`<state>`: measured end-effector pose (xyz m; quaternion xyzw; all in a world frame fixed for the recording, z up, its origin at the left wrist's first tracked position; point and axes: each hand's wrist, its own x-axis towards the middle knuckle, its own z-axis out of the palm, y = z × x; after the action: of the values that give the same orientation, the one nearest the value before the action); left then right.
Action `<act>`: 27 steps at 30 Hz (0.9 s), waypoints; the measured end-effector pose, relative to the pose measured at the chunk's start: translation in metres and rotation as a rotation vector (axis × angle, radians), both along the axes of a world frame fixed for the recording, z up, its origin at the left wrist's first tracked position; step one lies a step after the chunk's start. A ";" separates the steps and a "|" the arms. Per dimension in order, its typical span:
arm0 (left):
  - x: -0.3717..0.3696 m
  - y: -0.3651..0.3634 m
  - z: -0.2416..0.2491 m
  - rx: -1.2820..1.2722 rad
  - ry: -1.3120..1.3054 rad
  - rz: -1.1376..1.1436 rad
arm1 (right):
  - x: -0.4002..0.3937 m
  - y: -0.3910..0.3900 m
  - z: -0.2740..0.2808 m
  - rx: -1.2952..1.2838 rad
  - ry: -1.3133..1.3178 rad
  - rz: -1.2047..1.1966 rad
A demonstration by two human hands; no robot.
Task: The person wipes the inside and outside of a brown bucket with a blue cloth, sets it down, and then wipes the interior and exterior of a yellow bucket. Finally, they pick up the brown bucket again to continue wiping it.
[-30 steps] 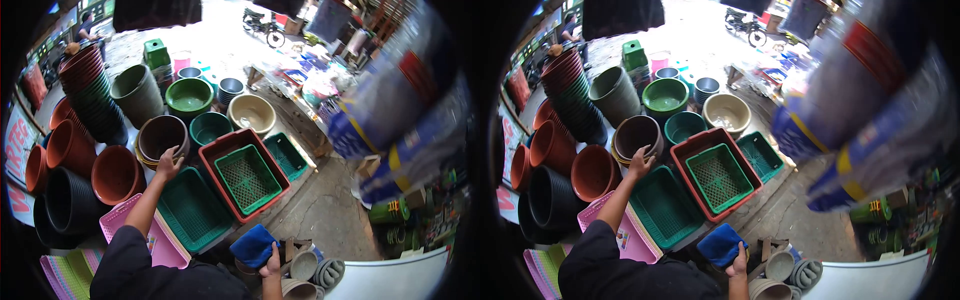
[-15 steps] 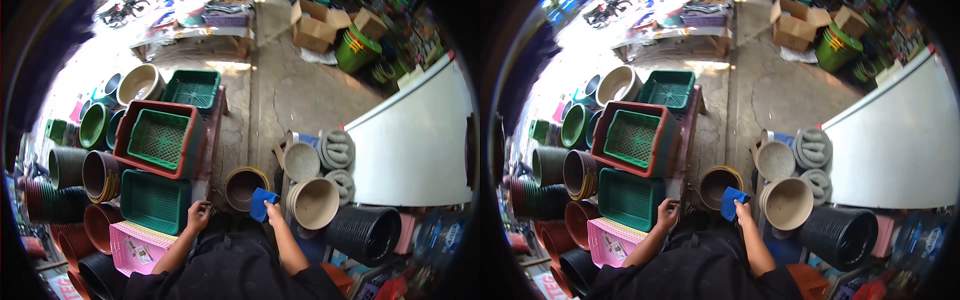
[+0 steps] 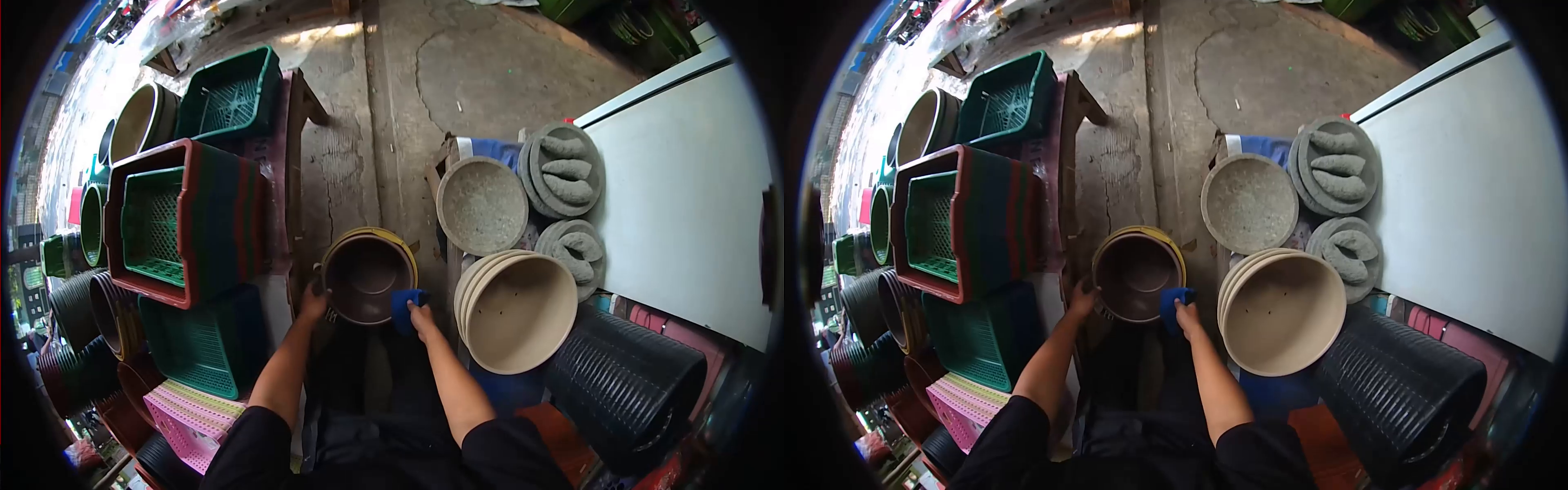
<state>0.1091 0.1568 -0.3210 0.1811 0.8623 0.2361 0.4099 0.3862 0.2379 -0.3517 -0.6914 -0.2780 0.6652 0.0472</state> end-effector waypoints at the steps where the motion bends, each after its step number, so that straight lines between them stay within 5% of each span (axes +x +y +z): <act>1: 0.002 0.001 -0.011 -0.019 -0.022 0.026 | -0.003 0.003 0.004 -0.016 -0.007 0.000; 11: -0.014 -0.013 -0.044 -0.037 -0.150 0.152 | 0.005 0.005 0.000 -0.085 0.206 -0.202; 21: -0.007 -0.004 0.005 0.089 -0.049 0.109 | -0.002 0.008 0.026 0.007 0.198 -0.201; 25: -0.013 -0.006 0.042 0.152 -0.246 0.154 | -0.001 0.014 0.089 0.175 0.226 -0.179; 27: -0.013 -0.019 0.050 0.200 -0.141 0.136 | -0.001 0.016 0.117 0.227 0.246 -0.151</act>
<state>0.0962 0.1380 -0.2712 0.1449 0.8137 0.3604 0.4325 0.3855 0.2544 -0.2348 -0.6141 -0.2908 0.7035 0.2084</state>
